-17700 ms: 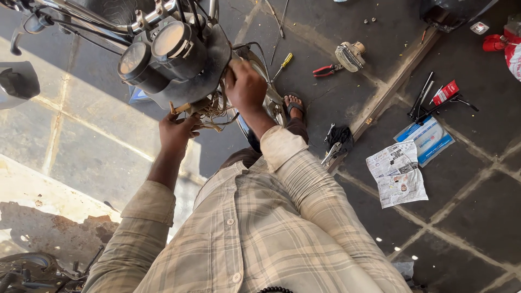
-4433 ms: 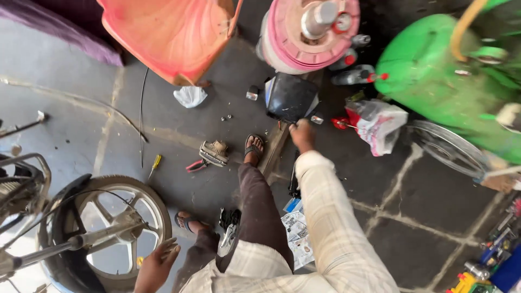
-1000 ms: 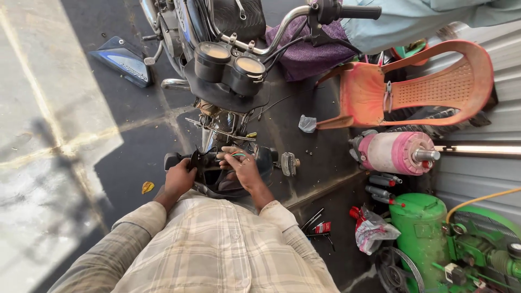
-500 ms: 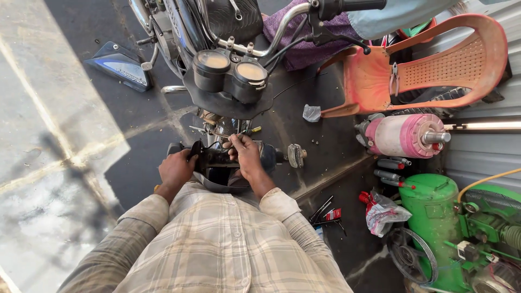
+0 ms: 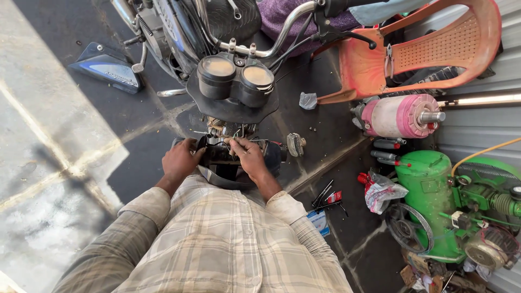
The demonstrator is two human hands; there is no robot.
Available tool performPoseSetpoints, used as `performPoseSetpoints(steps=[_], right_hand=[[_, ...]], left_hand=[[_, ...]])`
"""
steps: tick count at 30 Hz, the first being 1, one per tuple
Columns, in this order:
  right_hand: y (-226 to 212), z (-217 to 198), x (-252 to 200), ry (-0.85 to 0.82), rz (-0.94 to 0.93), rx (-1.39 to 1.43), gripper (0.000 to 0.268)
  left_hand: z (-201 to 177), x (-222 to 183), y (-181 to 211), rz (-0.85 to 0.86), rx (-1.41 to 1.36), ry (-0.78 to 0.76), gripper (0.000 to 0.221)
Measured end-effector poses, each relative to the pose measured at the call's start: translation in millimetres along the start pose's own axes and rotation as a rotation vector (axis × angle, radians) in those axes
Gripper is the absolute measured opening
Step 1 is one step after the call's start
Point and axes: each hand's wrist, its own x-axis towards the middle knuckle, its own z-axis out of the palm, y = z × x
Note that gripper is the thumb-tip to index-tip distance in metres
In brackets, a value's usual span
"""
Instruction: The person works on the front section of a motorcycle, manipulating wiring and cables near the headlamp and handlebar area by hand. They briefly step away to pick up a part from the floor, then continue fitting and adjusting the wiring, and finally grip the handlebar and brake lever.
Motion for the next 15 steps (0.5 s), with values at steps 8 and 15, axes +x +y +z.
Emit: performPoseSetpoints(steps=[8, 15], right_hand=[[-16.8, 1.2, -4.1, 0.007, 0.152, 0.148, 0.017], [-33.4, 0.5, -13.5, 0.02, 0.02, -0.126, 0.019]], left_hand=[[-3.5, 46.3, 10.7, -0.078, -0.637, -0.022, 0.039], [28.4, 68.5, 13.8, -0.393, -1.206, -0.428, 0.028]])
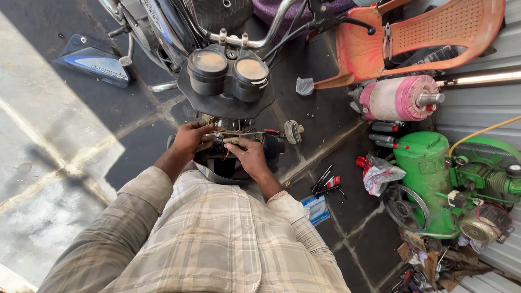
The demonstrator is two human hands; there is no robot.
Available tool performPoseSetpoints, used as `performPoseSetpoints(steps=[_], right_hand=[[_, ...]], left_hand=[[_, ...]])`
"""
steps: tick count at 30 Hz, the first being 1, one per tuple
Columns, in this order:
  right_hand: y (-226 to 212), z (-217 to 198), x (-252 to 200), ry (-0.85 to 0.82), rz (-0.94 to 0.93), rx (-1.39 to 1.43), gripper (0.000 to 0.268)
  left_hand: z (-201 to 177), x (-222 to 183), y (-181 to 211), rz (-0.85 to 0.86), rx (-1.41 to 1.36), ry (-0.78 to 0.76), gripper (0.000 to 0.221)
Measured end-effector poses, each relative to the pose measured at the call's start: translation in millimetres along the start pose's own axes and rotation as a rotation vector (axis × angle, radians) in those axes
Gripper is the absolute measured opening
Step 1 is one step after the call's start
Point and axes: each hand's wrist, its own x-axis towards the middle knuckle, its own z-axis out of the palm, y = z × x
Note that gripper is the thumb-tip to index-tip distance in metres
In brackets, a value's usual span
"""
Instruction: The person works on the front section of a motorcycle, manipulating wiring and cables near the headlamp and handlebar area by hand. They briefly step away to pick up a part from the floor, then continue fitting and adjusting the wiring, and finally grip the handlebar and brake lever.
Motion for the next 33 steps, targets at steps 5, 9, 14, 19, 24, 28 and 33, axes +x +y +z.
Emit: performPoseSetpoints(steps=[5, 9, 14, 19, 24, 28, 33], right_hand=[[34.2, -10.5, 1.3, 0.046, 0.125, 0.276, 0.018], [33.0, -19.4, 3.5, 0.085, 0.279, 0.647, 0.014], [33.5, -26.8, 3.0, 0.15, 0.28, 0.62, 0.017], [42.7, -37.9, -2.3, 0.198, 0.285, 0.541, 0.016], [35.0, -37.9, -7.6, 0.139, 0.235, 0.268, 0.018], [-19.2, -21.4, -20.4, -0.052, 0.187, -0.189, 0.017], [-27.9, -13.9, -22.8, -0.191, -0.01, -0.403, 0.018]], left_hand=[[8.9, -16.4, -11.3, 0.009, 0.003, -0.065, 0.025], [24.1, -38.0, -3.1, -0.003, -0.002, -0.113, 0.024], [20.2, -43.8, 5.2, 0.021, 0.063, -0.133, 0.025], [-10.9, -35.9, 17.3, 0.026, 0.092, -0.104, 0.024], [-12.1, -45.4, 45.5, 0.044, 0.082, -0.121, 0.02], [-10.0, -39.4, 41.5, 0.041, 0.051, -0.159, 0.018], [-15.9, -23.6, 20.8, 0.15, 0.065, -0.12, 0.014]])
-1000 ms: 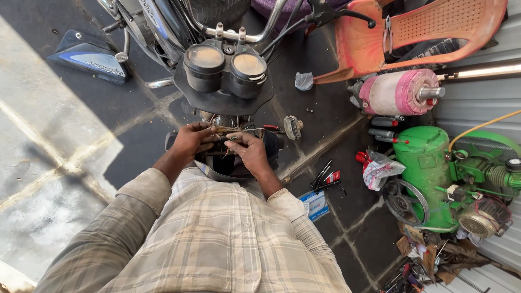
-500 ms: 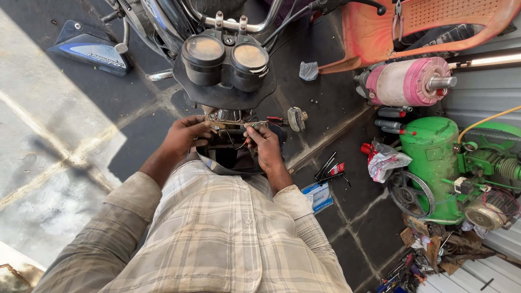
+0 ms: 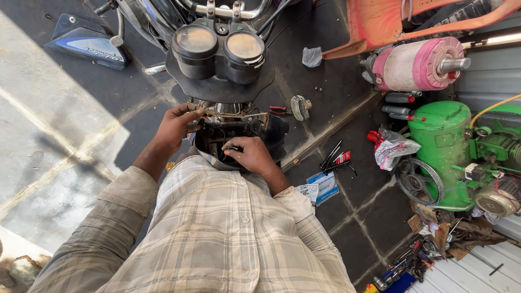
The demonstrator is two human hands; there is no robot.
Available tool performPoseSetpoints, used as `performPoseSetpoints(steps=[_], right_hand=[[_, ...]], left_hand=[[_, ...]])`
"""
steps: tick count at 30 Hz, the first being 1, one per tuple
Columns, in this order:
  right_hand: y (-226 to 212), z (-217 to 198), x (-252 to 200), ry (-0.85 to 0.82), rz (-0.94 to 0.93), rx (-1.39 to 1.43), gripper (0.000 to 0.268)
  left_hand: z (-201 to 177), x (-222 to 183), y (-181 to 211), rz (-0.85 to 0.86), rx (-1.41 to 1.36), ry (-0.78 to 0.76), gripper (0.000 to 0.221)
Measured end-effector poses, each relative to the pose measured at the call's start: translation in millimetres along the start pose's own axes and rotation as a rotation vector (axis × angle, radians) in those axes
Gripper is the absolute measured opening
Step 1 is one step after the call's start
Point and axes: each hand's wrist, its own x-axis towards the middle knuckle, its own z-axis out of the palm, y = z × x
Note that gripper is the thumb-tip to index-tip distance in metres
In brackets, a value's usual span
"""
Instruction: The person works on the front section of a motorcycle, manipulating wiring and cables near the headlamp and handlebar area by hand. They briefly step away to pick up a part from the floor, then continue fitting and adjusting the wiring, and finally grip the handlebar and brake lever.
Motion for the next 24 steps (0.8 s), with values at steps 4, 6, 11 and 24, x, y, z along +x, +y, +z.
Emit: performPoseSetpoints(steps=[4, 6, 11, 24], right_hand=[[1.0, -2.2, 1.6, 0.024, 0.044, 0.051, 0.015], [1.4, -4.2, 3.5, 0.003, 0.063, 0.067, 0.015], [1.5, 0.8, 6.7, -0.076, 0.185, 0.085, 0.015], [-10.1, -8.3, -0.7, -0.041, 0.078, -0.018, 0.016]], left_hand=[[2.8, -4.7, 0.6, 0.014, 0.016, 0.025, 0.017], [8.0, -9.9, 10.2, -0.036, -0.065, -0.005, 0.015], [14.9, -20.1, 25.2, -0.072, -0.026, -0.024, 0.017], [-13.3, -7.4, 23.1, -0.037, -0.019, 0.004, 0.021]])
